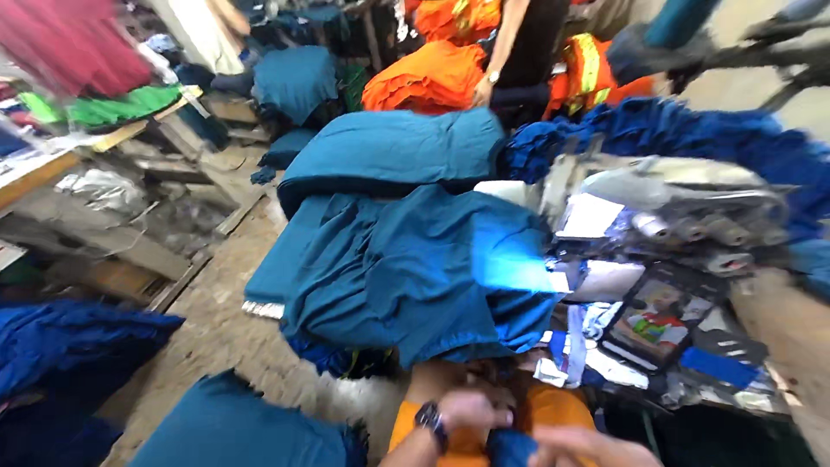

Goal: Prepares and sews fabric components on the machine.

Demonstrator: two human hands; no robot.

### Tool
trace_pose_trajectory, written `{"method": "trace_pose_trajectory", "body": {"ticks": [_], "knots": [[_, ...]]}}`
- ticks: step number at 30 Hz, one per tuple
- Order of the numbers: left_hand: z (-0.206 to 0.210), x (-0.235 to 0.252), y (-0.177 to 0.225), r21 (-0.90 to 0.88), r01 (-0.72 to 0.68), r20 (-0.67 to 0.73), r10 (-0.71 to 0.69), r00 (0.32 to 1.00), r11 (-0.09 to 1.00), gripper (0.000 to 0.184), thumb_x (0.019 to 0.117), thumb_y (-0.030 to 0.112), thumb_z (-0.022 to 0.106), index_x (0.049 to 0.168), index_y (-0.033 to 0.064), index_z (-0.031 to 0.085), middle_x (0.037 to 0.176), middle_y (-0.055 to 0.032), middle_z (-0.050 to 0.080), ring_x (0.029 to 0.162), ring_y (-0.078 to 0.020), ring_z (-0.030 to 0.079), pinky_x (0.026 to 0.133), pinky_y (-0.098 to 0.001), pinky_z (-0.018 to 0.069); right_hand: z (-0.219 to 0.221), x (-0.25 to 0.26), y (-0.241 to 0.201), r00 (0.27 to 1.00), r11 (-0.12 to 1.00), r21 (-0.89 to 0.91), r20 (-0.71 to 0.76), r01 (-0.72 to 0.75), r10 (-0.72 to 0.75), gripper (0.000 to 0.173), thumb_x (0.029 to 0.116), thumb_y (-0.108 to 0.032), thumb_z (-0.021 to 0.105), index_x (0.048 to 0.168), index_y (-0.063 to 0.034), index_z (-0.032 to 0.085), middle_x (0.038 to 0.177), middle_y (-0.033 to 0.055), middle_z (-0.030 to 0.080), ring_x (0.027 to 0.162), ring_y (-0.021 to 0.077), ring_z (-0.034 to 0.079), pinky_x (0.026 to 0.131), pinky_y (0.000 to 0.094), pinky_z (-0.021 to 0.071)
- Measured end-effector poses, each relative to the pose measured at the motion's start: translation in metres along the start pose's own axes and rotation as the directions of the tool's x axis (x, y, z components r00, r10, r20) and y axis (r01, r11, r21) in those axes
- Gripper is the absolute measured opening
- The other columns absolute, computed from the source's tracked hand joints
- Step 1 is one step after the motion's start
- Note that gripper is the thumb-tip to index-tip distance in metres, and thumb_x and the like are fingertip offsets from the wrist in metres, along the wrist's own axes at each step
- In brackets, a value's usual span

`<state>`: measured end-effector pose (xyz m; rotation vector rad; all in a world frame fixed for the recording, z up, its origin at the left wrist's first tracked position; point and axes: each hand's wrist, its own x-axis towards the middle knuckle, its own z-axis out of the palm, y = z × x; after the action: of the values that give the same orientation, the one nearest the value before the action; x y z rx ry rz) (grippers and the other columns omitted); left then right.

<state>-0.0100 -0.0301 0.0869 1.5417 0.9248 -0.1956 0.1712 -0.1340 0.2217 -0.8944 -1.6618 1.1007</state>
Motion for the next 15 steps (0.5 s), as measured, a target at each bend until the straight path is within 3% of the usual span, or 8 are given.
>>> {"method": "trace_pose_trajectory", "body": {"ticks": [1,3,5,7,9,10,12,15], "knots": [[-0.003,-0.013,0.009,0.129,-0.162,0.078,0.153,0.985,0.978,0.037,0.105,0.027,0.056,0.116,-0.0047,0.071,0.108,-0.0249,0.071,0.104,-0.0372,0.068,0.098,-0.0598,0.0501,-0.013,0.001,0.008,0.988,0.979,-0.191,-0.149,-0.074,0.045,0.03,0.1057,-0.015,0.056,0.126,0.0042,0.067,0.097,0.0109,0.076,0.087,0.0135,0.074,0.083,0.0334,0.0625],[-0.017,-0.044,0.039,0.114,-0.551,0.125,0.538,0.834,0.827,0.033,0.1054,0.023,0.056,0.101,-0.0035,0.074,0.09,-0.0161,0.074,0.083,-0.0244,0.072,0.081,-0.0467,0.058,-0.03,0.009,0.028,0.938,0.9,-0.392,-0.342,-0.192,0.051,0.042,0.1071,-0.023,0.055,0.141,0.0015,0.059,0.099,0.0095,0.075,0.083,0.013,0.072,0.077,0.0339,0.0623],[-0.035,-0.071,0.084,0.088,-0.802,-0.153,0.804,0.575,0.591,0.034,0.1067,0.024,0.054,0.092,0.0001,0.072,0.081,-0.0068,0.072,0.074,-0.011,0.069,0.072,-0.0313,0.0593,-0.037,0.026,0.048,0.915,0.822,-0.541,-0.397,-0.179,-0.062,0.049,0.1068,-0.035,0.053,0.147,-0.007,0.055,0.091,0.0015,0.074,0.074,0.0087,0.068,0.066,0.032,0.0614],[-0.059,-0.077,0.125,0.324,-0.802,-0.493,0.813,0.309,0.501,0.032,0.108,0.026,0.051,0.094,0.0053,0.071,0.085,-0.0019,0.07,0.079,-0.0073,0.068,0.073,-0.0279,0.0598,-0.032,0.049,0.061,0.902,0.747,-0.642,-0.408,-0.172,-0.143,0.051,0.1054,-0.04,0.053,0.147,-0.0113,0.056,0.084,-0.0022,0.071,0.067,0.0087,0.065,0.06,0.0334,0.0591],[-0.085,-0.06,0.144,0.584,-0.556,-0.663,0.743,0.093,0.591,0.025,0.1054,0.025,0.053,0.1,0.0107,0.072,0.097,0.0024,0.072,0.092,-0.007,0.069,0.082,-0.0302,0.06,-0.023,0.065,0.073,0.891,0.666,-0.712,-0.425,-0.223,-0.157,0.051,0.104,-0.041,0.052,0.146,-0.0133,0.059,0.081,0.0005,0.069,0.06,0.0138,0.062,0.054,0.0378,0.056],[-0.096,-0.048,0.145,0.642,-0.423,-0.685,0.726,0.057,0.639,0.024,0.1036,0.025,0.054,0.106,0.0111,0.074,0.109,0.0022,0.072,0.106,-0.0095,0.067,0.093,-0.0353,0.0562,-0.02,0.069,0.079,0.881,0.631,-0.733,-0.444,-0.255,-0.16,0.052,0.1031,-0.042,0.052,0.146,-0.0135,0.06,0.079,0.0021,0.068,0.057,0.0159,0.062,0.052,0.0393,0.0552],[-0.112,-0.028,0.137,0.71,-0.185,-0.659,0.733,0.166,0.68,0.037,0.1038,0.035,0.052,0.126,0.012,0.071,0.137,0.0007,0.066,0.136,-0.015,0.055,0.116,-0.0487,0.0395,-0.017,0.067,0.088,0.843,0.648,-0.684,-0.524,-0.335,-0.118,0.058,0.1016,-0.043,0.053,0.149,-0.0096,0.055,0.073,0.0009,0.068,0.053,0.0161,0.061,0.05,0.0406,0.0546],[-0.117,-0.012,0.12,0.79,0.032,-0.589,0.742,0.32,0.613,0.054,0.1046,0.054,0.041,0.134,0.0198,0.069,0.149,0.0042,0.059,0.146,-0.0203,0.045,0.12,-0.0622,0.0285,-0.016,0.053,0.09,0.789,0.741,-0.537,-0.614,-0.404,-0.015,0.068,0.1012,-0.043,0.053,0.153,0.0003,0.045,0.067,-0.0042,0.062,0.052,0.0113,0.055,0.049,0.0361,0.0527]]}}
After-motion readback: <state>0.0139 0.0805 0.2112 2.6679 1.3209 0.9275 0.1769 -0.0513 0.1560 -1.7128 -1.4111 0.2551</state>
